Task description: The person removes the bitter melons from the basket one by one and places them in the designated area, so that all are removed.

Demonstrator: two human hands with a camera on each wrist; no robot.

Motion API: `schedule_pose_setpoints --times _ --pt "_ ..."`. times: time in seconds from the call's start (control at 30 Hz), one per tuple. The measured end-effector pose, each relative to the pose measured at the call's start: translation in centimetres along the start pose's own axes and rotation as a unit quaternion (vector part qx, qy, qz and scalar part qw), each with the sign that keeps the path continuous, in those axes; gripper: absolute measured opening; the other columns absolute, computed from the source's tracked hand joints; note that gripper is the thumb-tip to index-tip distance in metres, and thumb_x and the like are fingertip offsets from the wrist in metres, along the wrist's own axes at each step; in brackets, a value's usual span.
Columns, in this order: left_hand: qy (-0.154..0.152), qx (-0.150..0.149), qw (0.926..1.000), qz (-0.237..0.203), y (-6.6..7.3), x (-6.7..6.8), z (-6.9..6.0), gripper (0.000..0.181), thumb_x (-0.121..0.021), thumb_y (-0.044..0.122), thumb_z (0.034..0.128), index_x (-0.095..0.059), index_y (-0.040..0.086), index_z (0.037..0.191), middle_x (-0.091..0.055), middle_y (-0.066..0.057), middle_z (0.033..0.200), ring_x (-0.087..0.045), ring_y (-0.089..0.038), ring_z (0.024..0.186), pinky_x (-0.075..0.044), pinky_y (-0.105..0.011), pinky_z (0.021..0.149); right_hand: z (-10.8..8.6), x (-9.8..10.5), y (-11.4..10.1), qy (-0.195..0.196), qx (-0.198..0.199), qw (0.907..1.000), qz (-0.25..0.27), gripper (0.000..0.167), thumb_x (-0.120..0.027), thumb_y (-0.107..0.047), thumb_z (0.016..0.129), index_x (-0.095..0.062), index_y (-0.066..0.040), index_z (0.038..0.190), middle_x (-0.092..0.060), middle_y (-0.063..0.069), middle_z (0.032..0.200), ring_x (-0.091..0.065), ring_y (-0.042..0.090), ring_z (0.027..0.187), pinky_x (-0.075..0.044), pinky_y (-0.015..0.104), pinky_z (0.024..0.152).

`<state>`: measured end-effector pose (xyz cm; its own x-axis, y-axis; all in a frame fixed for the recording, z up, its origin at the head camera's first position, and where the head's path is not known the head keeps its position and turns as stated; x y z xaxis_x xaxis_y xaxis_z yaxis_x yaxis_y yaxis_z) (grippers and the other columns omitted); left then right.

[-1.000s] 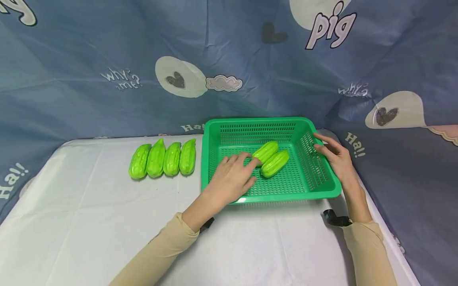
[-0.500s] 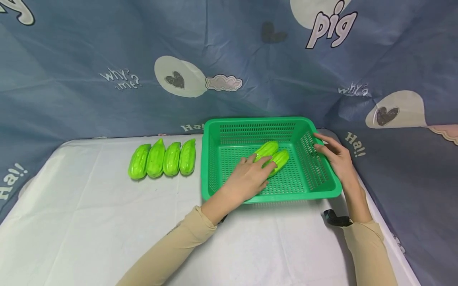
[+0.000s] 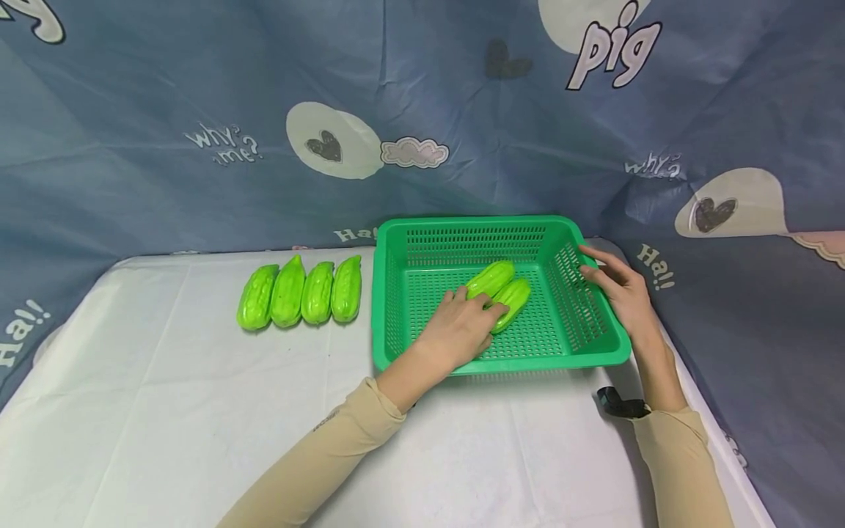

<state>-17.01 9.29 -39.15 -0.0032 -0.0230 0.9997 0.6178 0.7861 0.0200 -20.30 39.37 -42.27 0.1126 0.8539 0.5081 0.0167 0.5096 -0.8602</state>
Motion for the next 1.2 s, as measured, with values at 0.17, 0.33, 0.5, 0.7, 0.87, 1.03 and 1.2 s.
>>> schedule_pose_setpoints --times 0.17,0.33,0.5,0.7,0.87,1.03,1.2 --pt "-0.01 0.005 0.9999 0.001 0.01 -0.01 0.15 0.044 -0.071 0.028 0.1032 -0.065 0.024 0.146 -0.068 0.003 0.143 -0.064 -0.028 0.126 -0.055 -0.038 0.097 0.07 -0.02 -0.01 0.0 0.0 1.0 0.006 0.049 -0.059 -0.035 0.111 -0.054 -0.028 0.16 -0.069 -0.032 0.109 -0.069 0.0 0.076 -0.059 0.023 0.065" --pt "-0.02 0.007 0.9997 -0.014 -0.07 -0.01 0.18 0.047 -0.072 0.029 0.1028 -0.06 0.021 0.147 -0.065 0.008 0.152 -0.063 -0.029 0.134 -0.056 -0.042 0.104 0.11 -0.13 -0.08 -0.002 -0.005 0.9999 0.015 0.049 -0.06 -0.036 0.111 -0.055 -0.028 0.159 -0.072 -0.03 0.103 -0.07 0.002 0.07 -0.059 0.026 0.061" --pt "-0.02 0.002 0.9993 -0.031 -0.08 0.01 0.15 0.052 -0.072 0.023 0.103 -0.054 0.029 0.151 -0.07 0.005 0.142 -0.064 -0.028 0.126 -0.056 -0.044 0.104 -0.02 -0.2 -0.19 0.003 -0.011 0.9998 0.016 0.05 -0.06 -0.037 0.111 -0.055 -0.027 0.159 -0.07 -0.03 0.11 -0.07 0.001 0.075 -0.06 0.025 0.063" --pt "-0.003 -0.003 1.0 -0.001 -0.09 -0.08 0.0 0.049 -0.072 0.029 0.1018 -0.06 0.03 0.149 -0.066 -0.003 0.138 -0.064 -0.029 0.121 -0.057 -0.041 0.097 -0.08 -0.27 -0.1 0.006 -0.017 0.9997 0.02 0.05 -0.061 -0.038 0.11 -0.054 -0.028 0.159 -0.071 -0.029 0.104 -0.07 0.003 0.069 -0.06 0.028 0.059" --pt "0.007 -0.01 0.9999 -0.006 -0.16 -0.07 0.0 0.043 -0.071 0.026 0.1025 -0.061 0.023 0.144 -0.065 -0.002 0.141 -0.065 -0.029 0.119 -0.058 -0.042 0.096 -0.09 -0.27 -0.11 0.002 -0.02 0.9991 0.037 0.05 -0.061 -0.036 0.111 -0.055 -0.027 0.159 -0.073 -0.025 0.095 -0.069 0.007 0.059 -0.059 0.029 0.054" --pt "0.01 -0.012 0.9998 -0.015 -0.22 0.01 -0.11 0.044 -0.073 0.027 0.1015 -0.059 0.02 0.143 -0.068 0.0 0.141 -0.068 -0.028 0.121 -0.059 -0.042 0.098 -0.07 -0.31 -0.11 0.0 -0.02 0.999 0.039 0.05 -0.061 -0.035 0.111 -0.054 -0.028 0.159 -0.073 -0.024 0.093 -0.068 0.007 0.057 -0.059 0.029 0.054" --pt "0.021 -0.01 0.9997 -0.01 -0.18 0.11 -0.23 0.046 -0.074 0.023 0.1002 -0.056 0.018 0.143 -0.069 -0.007 0.129 -0.068 -0.028 0.109 -0.06 -0.039 0.089 -0.06 -0.27 -0.1 0.004 -0.018 0.9995 0.024 0.05 -0.06 -0.037 0.111 -0.054 -0.028 0.159 -0.072 -0.026 0.095 -0.068 0.006 0.06 -0.059 0.029 0.056"
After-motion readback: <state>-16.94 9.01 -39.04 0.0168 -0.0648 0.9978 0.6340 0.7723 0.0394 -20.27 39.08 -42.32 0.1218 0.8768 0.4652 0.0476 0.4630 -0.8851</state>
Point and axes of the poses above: each hand's wrist, its own z-axis towards the middle knuckle, its own x-axis out of the back of the hand, y = z × x, the point moved 2 cm from there along z, towards the middle knuckle
